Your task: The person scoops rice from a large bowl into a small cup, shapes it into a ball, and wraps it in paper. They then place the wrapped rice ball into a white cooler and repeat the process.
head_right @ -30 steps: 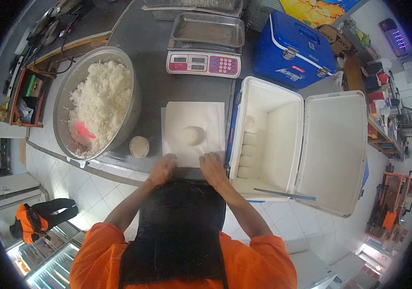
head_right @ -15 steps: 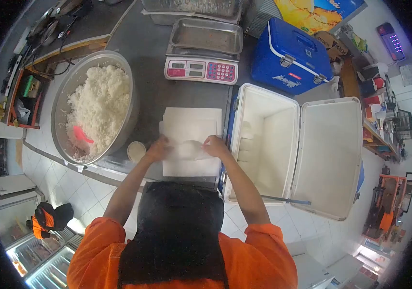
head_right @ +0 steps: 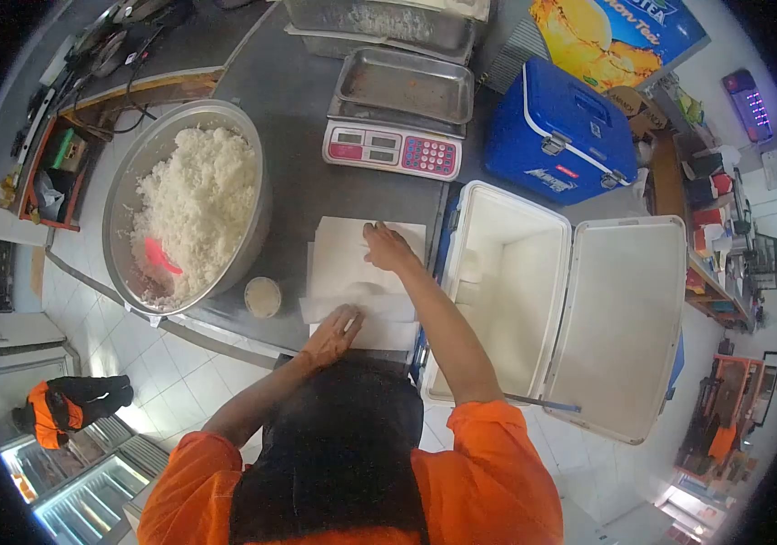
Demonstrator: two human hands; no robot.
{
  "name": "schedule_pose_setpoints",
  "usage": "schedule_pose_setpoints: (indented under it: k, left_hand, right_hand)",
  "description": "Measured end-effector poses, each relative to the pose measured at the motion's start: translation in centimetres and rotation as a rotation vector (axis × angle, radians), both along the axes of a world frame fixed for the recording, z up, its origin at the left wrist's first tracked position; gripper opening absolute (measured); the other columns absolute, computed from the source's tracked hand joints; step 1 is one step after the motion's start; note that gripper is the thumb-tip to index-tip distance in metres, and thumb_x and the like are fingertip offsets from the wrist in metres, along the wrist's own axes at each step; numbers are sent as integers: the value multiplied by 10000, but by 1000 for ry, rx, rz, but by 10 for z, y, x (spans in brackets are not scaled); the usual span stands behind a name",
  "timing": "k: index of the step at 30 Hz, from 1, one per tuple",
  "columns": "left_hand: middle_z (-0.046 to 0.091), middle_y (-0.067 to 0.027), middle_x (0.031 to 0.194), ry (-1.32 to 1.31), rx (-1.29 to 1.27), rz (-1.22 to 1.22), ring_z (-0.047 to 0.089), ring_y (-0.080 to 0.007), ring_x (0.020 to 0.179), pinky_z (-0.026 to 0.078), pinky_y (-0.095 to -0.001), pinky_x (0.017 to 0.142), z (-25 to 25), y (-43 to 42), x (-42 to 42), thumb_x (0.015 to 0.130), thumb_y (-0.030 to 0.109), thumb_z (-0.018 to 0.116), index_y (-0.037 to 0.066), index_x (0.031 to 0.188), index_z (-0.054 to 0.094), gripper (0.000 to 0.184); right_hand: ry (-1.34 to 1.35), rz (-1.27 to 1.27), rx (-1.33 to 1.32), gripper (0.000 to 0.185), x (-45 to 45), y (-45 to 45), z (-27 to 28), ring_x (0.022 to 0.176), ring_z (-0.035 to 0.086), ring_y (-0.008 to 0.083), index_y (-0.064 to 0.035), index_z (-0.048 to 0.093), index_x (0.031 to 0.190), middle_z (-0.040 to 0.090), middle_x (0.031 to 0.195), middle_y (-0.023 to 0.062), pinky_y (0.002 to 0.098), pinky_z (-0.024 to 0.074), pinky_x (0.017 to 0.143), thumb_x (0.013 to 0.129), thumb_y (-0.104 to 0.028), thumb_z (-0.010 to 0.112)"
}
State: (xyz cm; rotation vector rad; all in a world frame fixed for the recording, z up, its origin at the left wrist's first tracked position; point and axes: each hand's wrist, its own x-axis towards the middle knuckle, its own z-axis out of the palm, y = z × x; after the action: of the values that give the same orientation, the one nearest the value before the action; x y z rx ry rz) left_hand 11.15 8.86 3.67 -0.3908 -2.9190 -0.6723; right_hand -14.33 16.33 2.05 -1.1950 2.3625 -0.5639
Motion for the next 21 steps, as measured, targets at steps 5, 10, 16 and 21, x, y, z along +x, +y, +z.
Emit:
schedule_pose_setpoints:
  k: [5,10,16,21]
  left_hand:
    - [487,-233,1310,-14,-53,21,464,-372,1257,413,-421,1081,-8,-2,-3,834,76,520,-86,1266,513,462]
    - [509,-226,1292,13,-131,25,453,-371,1274,419,-398,1082,0,-5,-7,831,83,523,-78,1253,527,452]
    - [528,-222,1282,-173,111,-7,503,-356,1214,455,-428,1020,-8,-8,1,822,107,539,-62,1231,551,443]
    - [545,-209,1248,185,-66,-3,524,-353,1168,457,-428,997,48,-10,4,824,100,563,-59,1168,552,379]
  right_hand:
    - [-38,286,184,247,-20,-12,9,976,640,306,-39,644,932,680,993,152,385,491,882,748,-164,749]
    - [-258,263,94,130,25,14,69,859,669,313,-67,686,812,700,904,141,413,526,773,757,-184,699]
    - [284,188,-4,147,135,72,50,959,614,281,-52,695,893,627,940,100,402,522,797,812,-99,581]
    - [370,69,-107,165,153,82,40,1011,584,282,-2,648,980,580,1011,116,403,501,847,848,-67,573]
